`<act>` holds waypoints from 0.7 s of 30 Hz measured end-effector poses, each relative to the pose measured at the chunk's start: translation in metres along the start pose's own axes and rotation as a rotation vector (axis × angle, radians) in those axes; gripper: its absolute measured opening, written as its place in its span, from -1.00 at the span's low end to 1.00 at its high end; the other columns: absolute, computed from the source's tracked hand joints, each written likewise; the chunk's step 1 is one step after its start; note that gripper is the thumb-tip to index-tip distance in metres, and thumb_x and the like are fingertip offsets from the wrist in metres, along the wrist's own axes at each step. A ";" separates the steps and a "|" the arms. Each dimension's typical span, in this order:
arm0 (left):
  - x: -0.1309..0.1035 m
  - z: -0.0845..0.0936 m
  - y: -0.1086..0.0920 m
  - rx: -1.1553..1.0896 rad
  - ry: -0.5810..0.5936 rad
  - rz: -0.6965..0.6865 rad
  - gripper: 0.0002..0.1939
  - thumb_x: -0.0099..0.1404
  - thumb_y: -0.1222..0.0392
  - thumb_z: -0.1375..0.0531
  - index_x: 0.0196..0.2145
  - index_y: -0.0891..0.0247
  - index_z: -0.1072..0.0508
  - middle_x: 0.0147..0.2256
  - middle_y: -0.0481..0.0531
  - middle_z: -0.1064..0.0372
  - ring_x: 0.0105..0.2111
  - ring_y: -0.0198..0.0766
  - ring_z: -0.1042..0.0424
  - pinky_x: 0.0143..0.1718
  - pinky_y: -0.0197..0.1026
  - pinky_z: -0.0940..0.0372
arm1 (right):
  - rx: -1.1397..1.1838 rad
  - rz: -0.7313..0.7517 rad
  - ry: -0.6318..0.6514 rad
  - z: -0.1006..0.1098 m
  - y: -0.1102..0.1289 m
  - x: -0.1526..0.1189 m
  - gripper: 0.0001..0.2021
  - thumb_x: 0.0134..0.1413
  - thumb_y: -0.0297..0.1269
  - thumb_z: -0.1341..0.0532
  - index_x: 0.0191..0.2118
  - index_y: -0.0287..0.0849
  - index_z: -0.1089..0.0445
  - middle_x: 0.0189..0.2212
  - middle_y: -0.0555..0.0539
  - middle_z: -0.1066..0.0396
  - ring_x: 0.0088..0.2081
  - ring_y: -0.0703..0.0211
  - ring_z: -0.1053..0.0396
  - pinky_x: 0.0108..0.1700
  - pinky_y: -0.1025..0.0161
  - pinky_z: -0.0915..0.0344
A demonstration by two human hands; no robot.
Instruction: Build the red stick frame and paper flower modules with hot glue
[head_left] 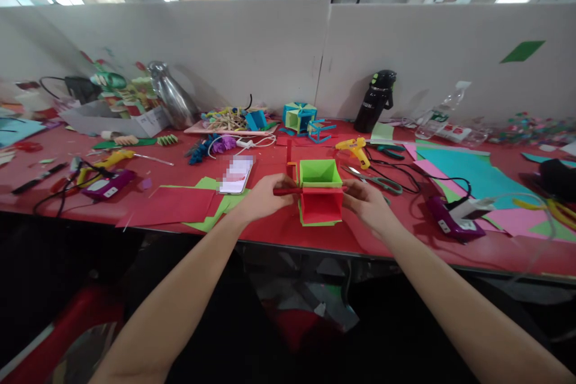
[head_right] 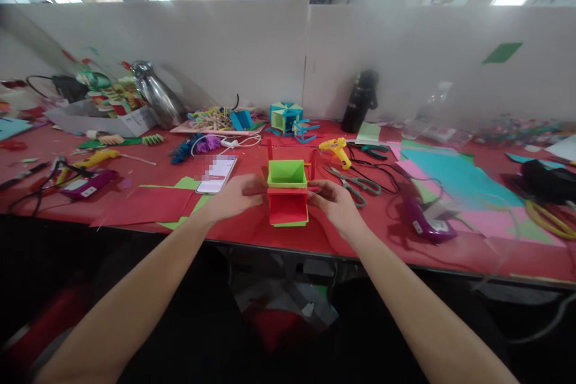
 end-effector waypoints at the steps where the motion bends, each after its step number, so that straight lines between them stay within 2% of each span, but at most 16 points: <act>1: 0.001 0.001 0.000 0.014 -0.014 -0.004 -0.76 0.16 0.26 -0.25 -0.18 0.25 -0.49 -0.17 0.13 -0.53 -0.14 -0.11 -0.52 -0.06 0.00 -0.40 | -0.008 0.009 -0.003 0.000 0.001 0.000 -0.60 -0.16 -0.15 -0.46 -0.17 -0.15 -0.46 -0.30 -0.09 -0.56 -0.22 0.08 -0.52 -0.06 0.07 -0.44; 4: 0.002 0.003 0.001 0.058 -0.049 -0.012 -0.79 0.15 0.25 -0.26 -0.20 0.26 -0.49 -0.19 0.11 -0.53 -0.15 -0.12 -0.51 -0.06 -0.01 -0.39 | -0.042 0.038 -0.015 0.002 0.003 0.000 -0.62 -0.14 -0.15 -0.45 -0.17 -0.16 -0.48 -0.30 -0.09 -0.57 -0.22 0.07 -0.52 -0.06 0.07 -0.43; 9: 0.004 0.003 0.005 0.045 -0.032 -0.019 -0.76 0.16 0.24 -0.26 -0.17 0.27 -0.50 -0.15 0.13 -0.52 -0.12 -0.10 -0.50 -0.03 0.00 -0.37 | -0.083 0.032 0.000 0.005 0.000 0.002 -0.62 -0.10 -0.15 -0.44 -0.11 -0.14 -0.51 -0.31 -0.08 -0.57 -0.26 0.10 -0.52 -0.07 0.08 -0.43; 16: 0.006 0.003 0.007 0.019 -0.027 -0.025 -0.77 0.17 0.24 -0.25 -0.18 0.25 -0.52 -0.16 0.09 -0.54 -0.10 -0.10 -0.50 0.03 0.01 -0.34 | -0.038 0.019 0.033 0.003 0.003 0.004 -0.65 -0.12 -0.09 -0.44 -0.22 -0.16 -0.50 -0.26 -0.11 -0.57 -0.25 0.07 -0.53 -0.06 0.03 -0.45; 21: 0.007 0.007 0.011 -0.109 -0.063 -0.003 -0.74 0.18 0.14 -0.28 -0.17 0.26 -0.51 -0.13 0.12 -0.53 -0.08 -0.08 -0.50 0.00 -0.01 -0.37 | 0.016 -0.021 0.014 0.008 0.002 0.005 -0.64 -0.15 -0.06 -0.46 -0.28 -0.17 -0.45 -0.35 -0.05 -0.53 -0.32 0.17 -0.51 -0.08 0.05 -0.48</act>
Point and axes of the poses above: each hand's wrist, its own x-axis towards the middle knuckle, its own z-axis out of the back of the hand, y = z × x, the point moved 10 cm from there along x, towards the middle knuckle
